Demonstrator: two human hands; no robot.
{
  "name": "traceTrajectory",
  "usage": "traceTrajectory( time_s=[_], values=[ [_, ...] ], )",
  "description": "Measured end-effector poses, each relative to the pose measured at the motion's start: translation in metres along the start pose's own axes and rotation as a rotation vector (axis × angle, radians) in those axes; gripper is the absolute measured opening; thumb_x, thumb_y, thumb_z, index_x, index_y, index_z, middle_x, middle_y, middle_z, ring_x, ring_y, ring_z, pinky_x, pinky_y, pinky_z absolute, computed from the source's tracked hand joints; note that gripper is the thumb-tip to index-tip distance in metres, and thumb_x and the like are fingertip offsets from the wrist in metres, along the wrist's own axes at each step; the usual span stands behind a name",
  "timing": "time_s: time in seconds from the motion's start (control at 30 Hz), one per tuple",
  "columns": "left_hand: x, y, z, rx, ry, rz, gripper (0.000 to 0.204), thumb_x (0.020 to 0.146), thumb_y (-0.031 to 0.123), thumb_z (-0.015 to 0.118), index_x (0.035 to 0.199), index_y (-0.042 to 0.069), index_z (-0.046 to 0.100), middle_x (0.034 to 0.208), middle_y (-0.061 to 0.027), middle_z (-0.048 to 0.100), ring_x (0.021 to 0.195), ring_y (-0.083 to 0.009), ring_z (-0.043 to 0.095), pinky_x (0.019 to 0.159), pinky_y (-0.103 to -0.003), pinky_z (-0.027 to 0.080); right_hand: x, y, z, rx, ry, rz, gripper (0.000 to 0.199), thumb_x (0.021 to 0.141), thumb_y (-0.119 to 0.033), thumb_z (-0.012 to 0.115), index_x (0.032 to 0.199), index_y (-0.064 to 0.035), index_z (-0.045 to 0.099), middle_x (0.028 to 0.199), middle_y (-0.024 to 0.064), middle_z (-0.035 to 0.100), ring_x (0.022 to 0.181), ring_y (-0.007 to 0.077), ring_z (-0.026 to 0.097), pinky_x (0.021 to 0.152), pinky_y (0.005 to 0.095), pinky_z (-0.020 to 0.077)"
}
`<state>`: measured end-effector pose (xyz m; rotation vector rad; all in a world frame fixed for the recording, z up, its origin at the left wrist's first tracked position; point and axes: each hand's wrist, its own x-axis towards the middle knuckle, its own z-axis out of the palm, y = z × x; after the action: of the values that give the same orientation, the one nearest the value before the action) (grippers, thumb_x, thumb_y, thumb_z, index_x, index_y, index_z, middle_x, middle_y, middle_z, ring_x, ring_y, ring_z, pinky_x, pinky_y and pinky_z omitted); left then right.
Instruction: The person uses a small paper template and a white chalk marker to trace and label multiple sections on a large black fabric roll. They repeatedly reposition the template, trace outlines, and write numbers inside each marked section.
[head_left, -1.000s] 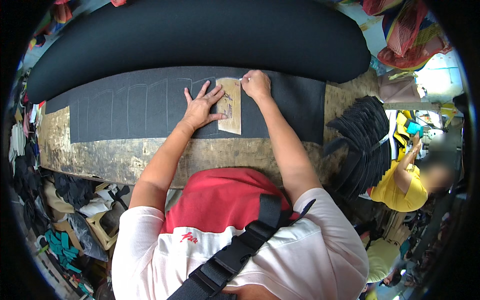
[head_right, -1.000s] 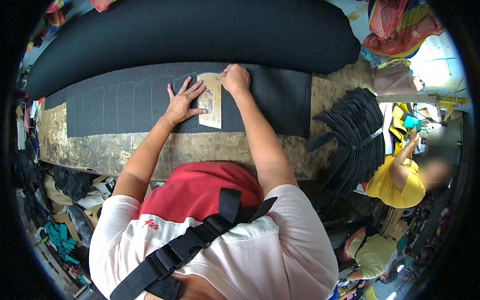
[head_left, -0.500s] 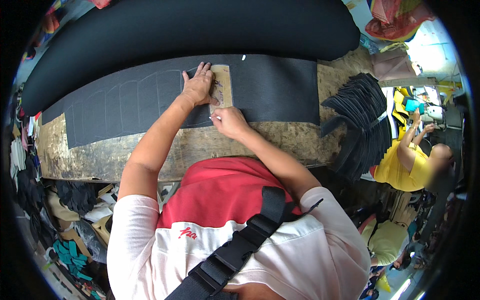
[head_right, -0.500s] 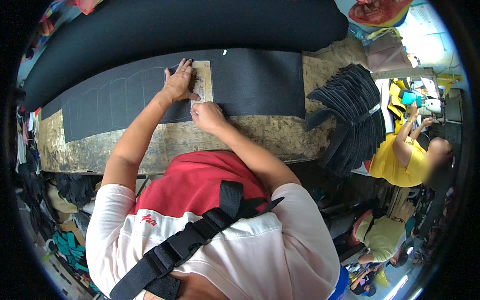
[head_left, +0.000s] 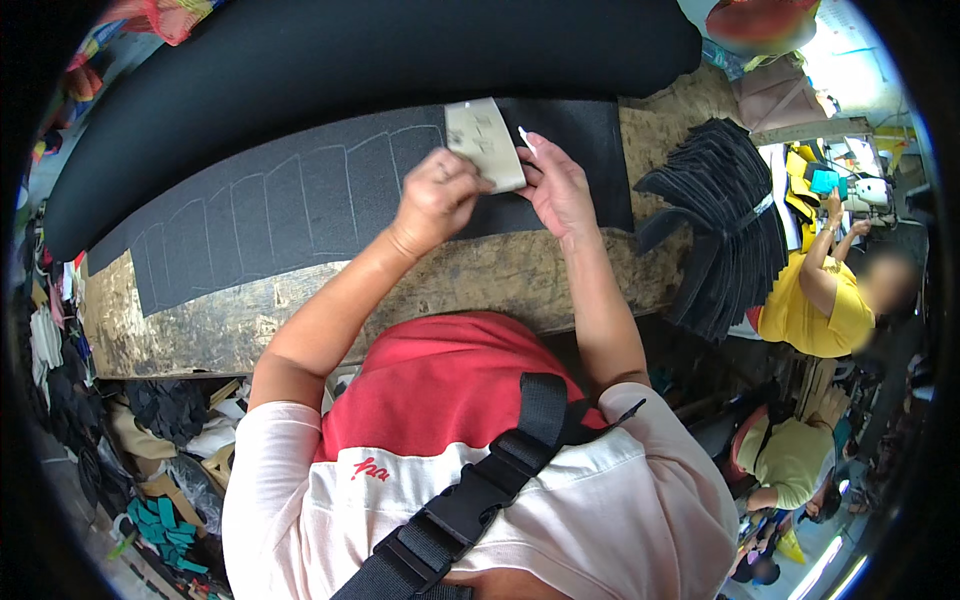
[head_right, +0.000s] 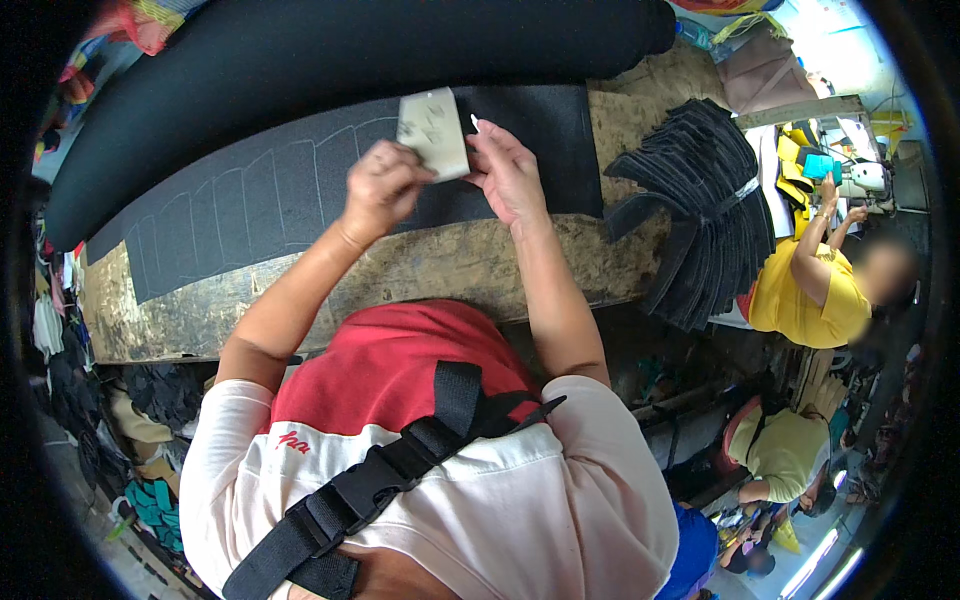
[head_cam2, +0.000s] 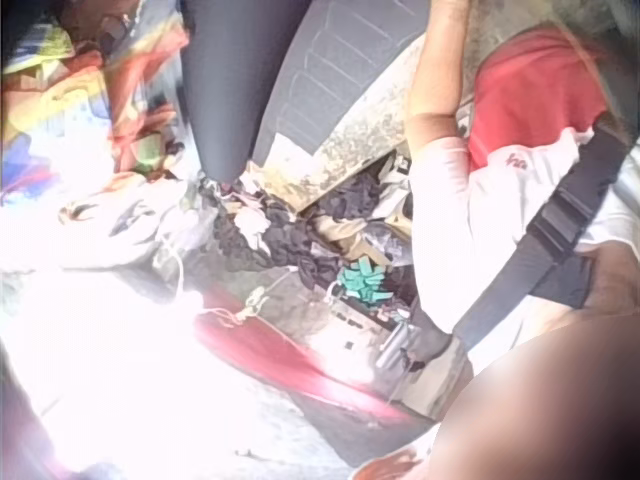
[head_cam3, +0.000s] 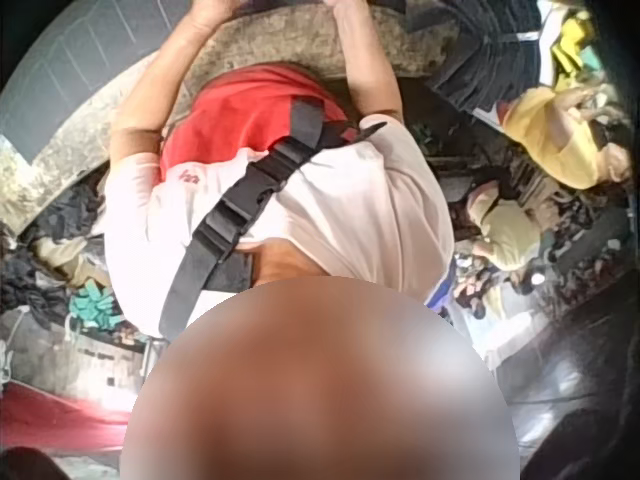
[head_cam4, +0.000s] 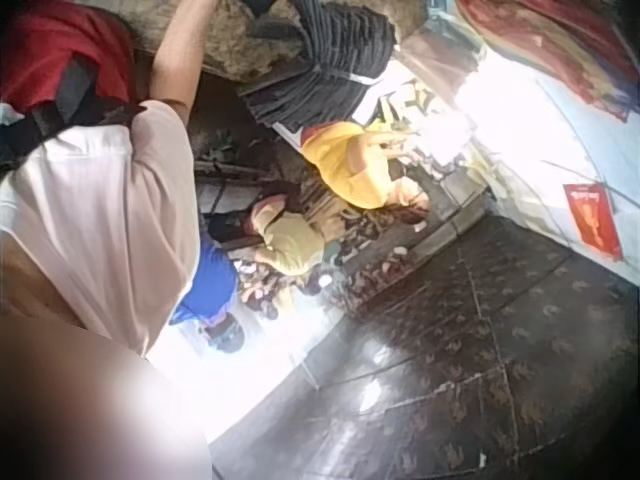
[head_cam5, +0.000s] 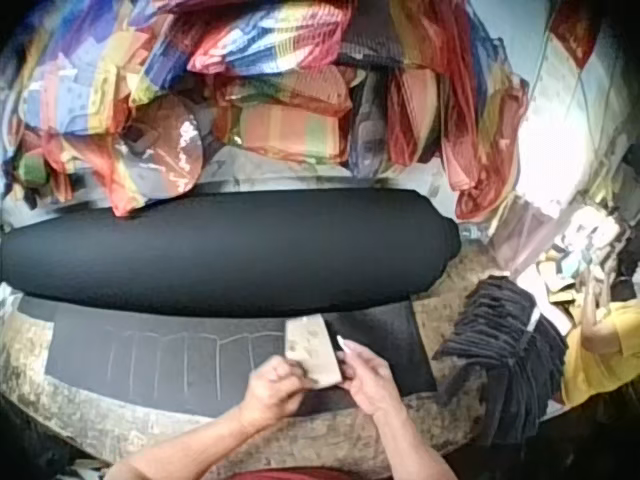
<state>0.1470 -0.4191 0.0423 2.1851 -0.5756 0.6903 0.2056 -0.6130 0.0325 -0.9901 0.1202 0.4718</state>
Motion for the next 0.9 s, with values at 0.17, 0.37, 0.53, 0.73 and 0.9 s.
traceTrajectory(
  time_s=[0.17, 0.37, 0.53, 0.73, 0.9],
  values=[
    [-0.034, -0.017, 0.025, -0.022, -0.224, -0.143, 0.046, 0.065, 0.029, 0.079, 0.105, 0.009, 0.065, 0.108, -0.0100, 0.062, 0.110, -0.0290, 0.056, 0.093, -0.044, 0.043, 0.021, 0.050, -0.035, -0.419, 0.054, -0.136, 0.051, 0.074, 0.015, 0.062, 0.122, 0.0040, 0.049, 0.098, 0.0072, 0.057, 0.086, 0.0120, 0.061, 0.077, 0.0222, 0.0503],
    [-0.053, -0.053, 0.033, 0.351, -0.441, -0.362, 0.072, 0.076, 0.056, 0.061, 0.135, 0.018, 0.045, 0.143, -0.0014, 0.041, 0.136, -0.0245, 0.029, 0.103, -0.066, 0.014, 0.028, 0.095, -0.043, -0.681, 0.147, -0.326, 0.038, 0.075, 0.007, 0.063, 0.112, 0.0054, 0.056, 0.082, 0.0050, 0.063, 0.067, 0.0074, 0.060, 0.060, 0.0200, 0.0479],
    [-0.055, -0.056, 0.035, 0.354, -0.548, -0.431, 0.072, 0.078, 0.056, 0.059, 0.137, 0.019, 0.042, 0.147, 0.0010, 0.034, 0.139, -0.0230, 0.024, 0.103, -0.068, 0.009, 0.029, 0.072, -0.029, -1.130, 0.116, -0.372, 0.028, 0.078, -0.003, 0.063, 0.106, -0.0005, 0.063, 0.082, 0.0158, 0.067, 0.068, 0.0236, 0.067, 0.062, 0.0327, 0.0520],
    [-0.052, -0.055, 0.034, 0.349, -0.583, -0.443, 0.072, 0.078, 0.055, 0.059, 0.137, 0.018, 0.042, 0.147, 0.0013, 0.034, 0.139, -0.0231, 0.023, 0.104, -0.068, 0.006, 0.078, 0.049, 0.011, -1.332, 0.072, -0.584, 0.018, 0.082, -0.017, 0.059, 0.091, -0.0045, 0.067, 0.077, 0.0182, 0.066, 0.073, 0.0328, 0.065, 0.067, 0.0402, 0.0517],
    [-0.052, -0.054, 0.035, 0.333, -0.579, -0.469, 0.072, 0.077, 0.054, 0.060, 0.137, 0.016, 0.043, 0.147, 0.0016, 0.034, 0.139, -0.0234, 0.024, 0.103, -0.069, 0.007, 0.114, 0.061, 0.037, -1.481, -0.051, -0.407, 0.020, 0.080, -0.021, 0.059, 0.089, -0.0064, 0.069, 0.084, 0.0167, 0.067, 0.084, 0.0327, 0.065, 0.077, 0.0423, 0.0504]
  ],
)
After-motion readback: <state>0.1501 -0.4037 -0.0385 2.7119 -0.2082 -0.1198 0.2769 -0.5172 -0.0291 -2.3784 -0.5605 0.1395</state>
